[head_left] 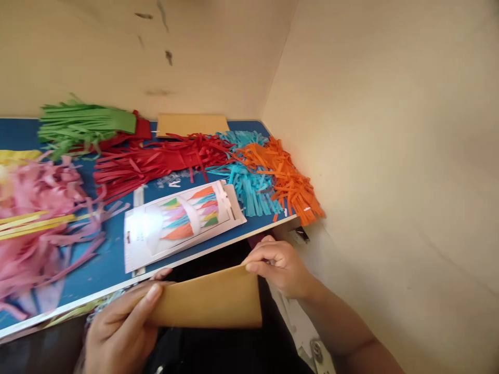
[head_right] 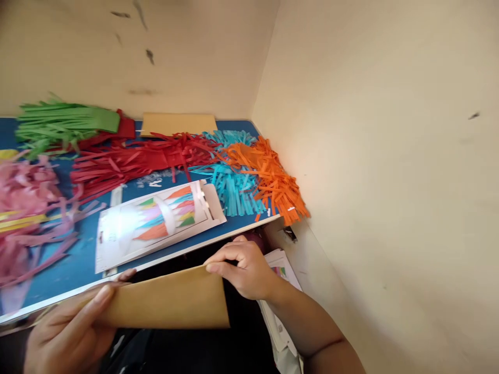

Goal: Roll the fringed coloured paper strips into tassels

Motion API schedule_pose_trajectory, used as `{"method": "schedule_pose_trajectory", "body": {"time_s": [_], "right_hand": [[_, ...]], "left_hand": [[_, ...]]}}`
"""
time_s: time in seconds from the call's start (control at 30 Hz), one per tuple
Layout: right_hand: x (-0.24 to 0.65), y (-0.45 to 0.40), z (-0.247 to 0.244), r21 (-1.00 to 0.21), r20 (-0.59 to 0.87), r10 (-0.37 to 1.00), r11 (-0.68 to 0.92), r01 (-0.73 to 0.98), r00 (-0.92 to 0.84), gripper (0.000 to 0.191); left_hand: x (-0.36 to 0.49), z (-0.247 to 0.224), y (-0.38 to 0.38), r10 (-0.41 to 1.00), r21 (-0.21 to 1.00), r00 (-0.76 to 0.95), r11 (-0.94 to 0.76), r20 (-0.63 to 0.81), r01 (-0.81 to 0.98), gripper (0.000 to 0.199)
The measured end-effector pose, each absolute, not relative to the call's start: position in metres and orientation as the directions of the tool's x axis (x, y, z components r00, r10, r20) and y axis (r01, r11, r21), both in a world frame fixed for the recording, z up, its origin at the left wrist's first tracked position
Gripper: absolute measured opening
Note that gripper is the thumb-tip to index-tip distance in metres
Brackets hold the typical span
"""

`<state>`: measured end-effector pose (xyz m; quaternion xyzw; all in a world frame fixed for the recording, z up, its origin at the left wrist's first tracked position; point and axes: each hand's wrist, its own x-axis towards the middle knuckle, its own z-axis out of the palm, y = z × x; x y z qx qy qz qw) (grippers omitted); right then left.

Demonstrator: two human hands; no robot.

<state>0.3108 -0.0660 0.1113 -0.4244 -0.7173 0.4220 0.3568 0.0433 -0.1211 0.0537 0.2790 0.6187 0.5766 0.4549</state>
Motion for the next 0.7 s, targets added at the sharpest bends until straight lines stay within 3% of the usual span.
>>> {"method": "schedule_pose_trajectory", "body": {"time_s": [0.1, 0.17, 0.3, 0.4, 0.47, 0.57, 0.63, 0.7], "right_hand": [[0.312, -0.066, 0.111, -0.912, 0.14, 0.905, 0.277, 0.303, -0.403, 0.023], [0.313, -0.064, 0.109, -0.916, 0.122, 0.901, 0.264, 0.301, -0.417, 0.02], [0.313, -0.06, 0.101, -0.921, 0.095, 0.909, 0.235, 0.312, -0.405, 0.02], [0.314, -0.057, 0.103, -0.909, 0.095, 0.916, 0.24, 0.342, -0.391, 0.021], [0.312, -0.054, 0.111, -0.854, 0.146, 0.899, 0.325, 0.406, -0.413, 0.019], [0.296, -0.051, 0.128, -0.618, 0.295, 0.804, 0.572, 0.539, -0.516, 0.018], [0.277, -0.049, 0.136, -0.434, 0.35, 0.69, 0.719, 0.543, -0.634, 0.021], [0.258, -0.046, 0.138, -0.326, 0.359, 0.59, 0.805, 0.495, -0.723, 0.016]], "left_hand": [[0.05, 0.069, -0.114, 0.864, 0.881, -0.316, 0.255, -0.393, -0.398, 0.033], [0.052, 0.071, -0.112, 0.852, 0.843, -0.262, 0.315, -0.453, -0.435, 0.041], [0.045, 0.062, -0.117, 0.873, 0.879, -0.28, 0.278, -0.399, -0.388, 0.059], [0.038, 0.06, -0.12, 0.952, 0.965, -0.202, 0.197, -0.23, -0.171, 0.062], [0.037, 0.063, -0.118, 0.986, 0.991, -0.157, 0.079, -0.061, 0.11, 0.039], [0.045, 0.076, -0.108, 0.956, 0.864, -0.064, -0.229, 0.287, 0.449, 0.012], [0.052, 0.086, -0.1, 0.88, 0.737, 0.06, -0.431, 0.471, 0.521, 0.016], [0.054, 0.095, -0.095, 0.807, 0.637, 0.158, -0.553, 0.568, 0.537, 0.02]]}}
